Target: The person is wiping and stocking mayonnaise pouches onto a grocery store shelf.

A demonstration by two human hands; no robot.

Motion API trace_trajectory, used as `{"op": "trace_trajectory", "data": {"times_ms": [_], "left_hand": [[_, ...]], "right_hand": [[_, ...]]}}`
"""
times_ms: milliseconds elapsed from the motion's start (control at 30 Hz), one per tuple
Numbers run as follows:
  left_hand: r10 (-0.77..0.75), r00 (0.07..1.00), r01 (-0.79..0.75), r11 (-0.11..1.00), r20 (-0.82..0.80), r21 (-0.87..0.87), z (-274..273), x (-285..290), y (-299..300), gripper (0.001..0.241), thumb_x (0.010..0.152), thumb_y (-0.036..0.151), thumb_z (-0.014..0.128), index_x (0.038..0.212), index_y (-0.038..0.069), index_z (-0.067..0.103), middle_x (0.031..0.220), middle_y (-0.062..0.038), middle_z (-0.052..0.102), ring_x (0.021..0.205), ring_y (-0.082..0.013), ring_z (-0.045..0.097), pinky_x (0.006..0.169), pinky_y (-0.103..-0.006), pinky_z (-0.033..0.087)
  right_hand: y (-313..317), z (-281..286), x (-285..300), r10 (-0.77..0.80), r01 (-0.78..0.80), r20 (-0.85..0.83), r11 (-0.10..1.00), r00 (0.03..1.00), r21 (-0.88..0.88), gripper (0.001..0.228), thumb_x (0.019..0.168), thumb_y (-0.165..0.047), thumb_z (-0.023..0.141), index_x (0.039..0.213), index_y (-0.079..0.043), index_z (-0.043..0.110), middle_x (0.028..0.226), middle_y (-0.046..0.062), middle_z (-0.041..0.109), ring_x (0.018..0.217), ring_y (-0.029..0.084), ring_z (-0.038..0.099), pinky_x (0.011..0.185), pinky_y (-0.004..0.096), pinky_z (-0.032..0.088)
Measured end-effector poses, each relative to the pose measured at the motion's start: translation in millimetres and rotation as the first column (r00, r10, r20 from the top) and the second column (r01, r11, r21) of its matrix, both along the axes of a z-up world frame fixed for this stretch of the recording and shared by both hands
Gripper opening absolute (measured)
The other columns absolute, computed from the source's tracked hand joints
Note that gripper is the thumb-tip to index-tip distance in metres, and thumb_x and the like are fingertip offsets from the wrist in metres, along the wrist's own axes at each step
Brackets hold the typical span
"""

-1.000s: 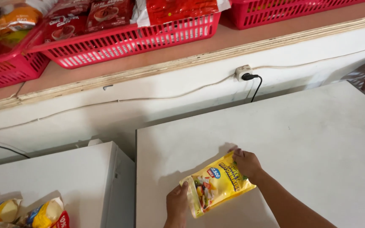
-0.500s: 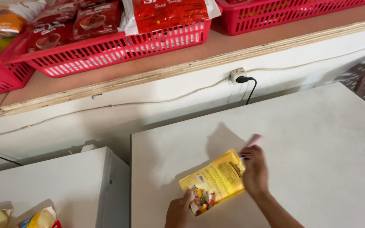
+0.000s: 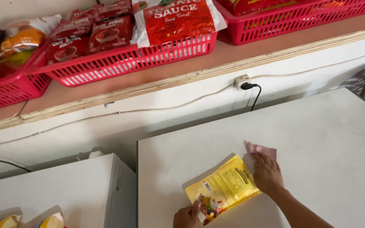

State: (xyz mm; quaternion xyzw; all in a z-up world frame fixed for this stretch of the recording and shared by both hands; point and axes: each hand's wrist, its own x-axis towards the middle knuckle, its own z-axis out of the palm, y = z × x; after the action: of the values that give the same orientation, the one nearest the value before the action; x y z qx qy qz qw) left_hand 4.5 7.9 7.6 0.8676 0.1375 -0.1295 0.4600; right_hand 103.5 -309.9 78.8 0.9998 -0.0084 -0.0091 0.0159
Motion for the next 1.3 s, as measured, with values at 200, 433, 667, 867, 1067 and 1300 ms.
{"op": "trace_trajectory", "data": {"times_ms": [200,433,667,867,1067,1300], "left_hand": [[0.118,0.985,-0.141,0.973,-0.127,-0.185,23.0,-0.5,-10.3,0.045,0.096,0.047,0.059,0.106,0.013,0.085,0.087,-0.001,0.085,0.085,-0.0075,0.078,0.088,-0.0238,0.056],[0.045,0.995,-0.073,0.934,-0.086,-0.351,-40.4,18.8,13.6,0.049,0.095,0.046,0.063,0.100,0.003,0.085,0.084,-0.008,0.084,0.083,-0.0106,0.076,0.081,-0.0254,0.058],[0.275,0.944,-0.308,0.931,-0.179,-0.195,-17.4,25.3,28.2,0.075,0.092,0.066,0.057,0.105,-0.005,0.078,0.075,-0.014,0.071,0.083,-0.0253,0.073,0.084,-0.0370,0.059],[-0.009,0.513,0.182,0.978,0.858,-0.099,57.4,2.7,16.6,0.107,0.078,0.057,0.081,0.148,-0.012,0.038,0.150,-0.026,0.045,0.138,-0.0378,0.045,0.110,-0.0493,0.035],[0.143,0.962,-0.030,0.902,0.233,-0.430,93.3,11.8,-10.6,0.056,0.077,0.017,0.087,0.126,0.001,0.066,0.119,-0.013,0.082,0.109,-0.0221,0.079,0.096,-0.0360,0.062],[0.076,0.947,0.133,0.791,0.311,-0.597,102.0,19.8,-3.7,0.061,0.077,0.000,0.082,0.133,0.003,0.057,0.119,-0.008,0.077,0.109,-0.0154,0.075,0.095,-0.0316,0.060]], "right_hand": [[16.9,68.6,-15.0,-0.287,0.460,-0.386,0.732,0.877,0.502,0.049,0.099,-0.051,0.055,0.132,-0.016,0.065,0.124,0.008,0.073,0.119,0.026,0.070,0.105,0.039,0.054],[-4.7,-5.1,17.5,-0.126,0.350,-0.393,0.737,0.911,0.578,0.048,0.101,-0.043,0.054,0.093,0.000,0.073,0.082,0.011,0.069,0.077,0.023,0.065,0.077,0.043,0.057],[13.2,94.2,-14.2,0.127,0.677,-0.671,-0.260,0.731,0.689,0.018,0.091,-0.017,0.060,0.083,-0.001,0.063,0.064,0.006,0.061,0.050,0.017,0.050,0.041,0.033,0.040],[119.8,214.1,-58.9,0.155,0.623,-0.656,-0.529,0.738,0.576,0.018,0.092,-0.017,0.056,0.088,-0.001,0.064,0.084,0.011,0.068,0.064,0.021,0.065,0.061,0.038,0.057],[139.4,243.8,-59.8,0.214,0.495,-0.447,-0.344,0.869,0.798,0.025,0.090,-0.020,0.051,0.091,-0.003,0.069,0.085,0.010,0.074,0.071,0.019,0.070,0.071,0.035,0.058],[128.1,154.6,-49.1,-0.141,0.509,-0.564,0.641,0.814,0.575,0.038,0.106,-0.030,0.057,0.114,0.007,0.062,0.088,0.020,0.067,0.076,0.038,0.069,0.074,0.055,0.056]]}}
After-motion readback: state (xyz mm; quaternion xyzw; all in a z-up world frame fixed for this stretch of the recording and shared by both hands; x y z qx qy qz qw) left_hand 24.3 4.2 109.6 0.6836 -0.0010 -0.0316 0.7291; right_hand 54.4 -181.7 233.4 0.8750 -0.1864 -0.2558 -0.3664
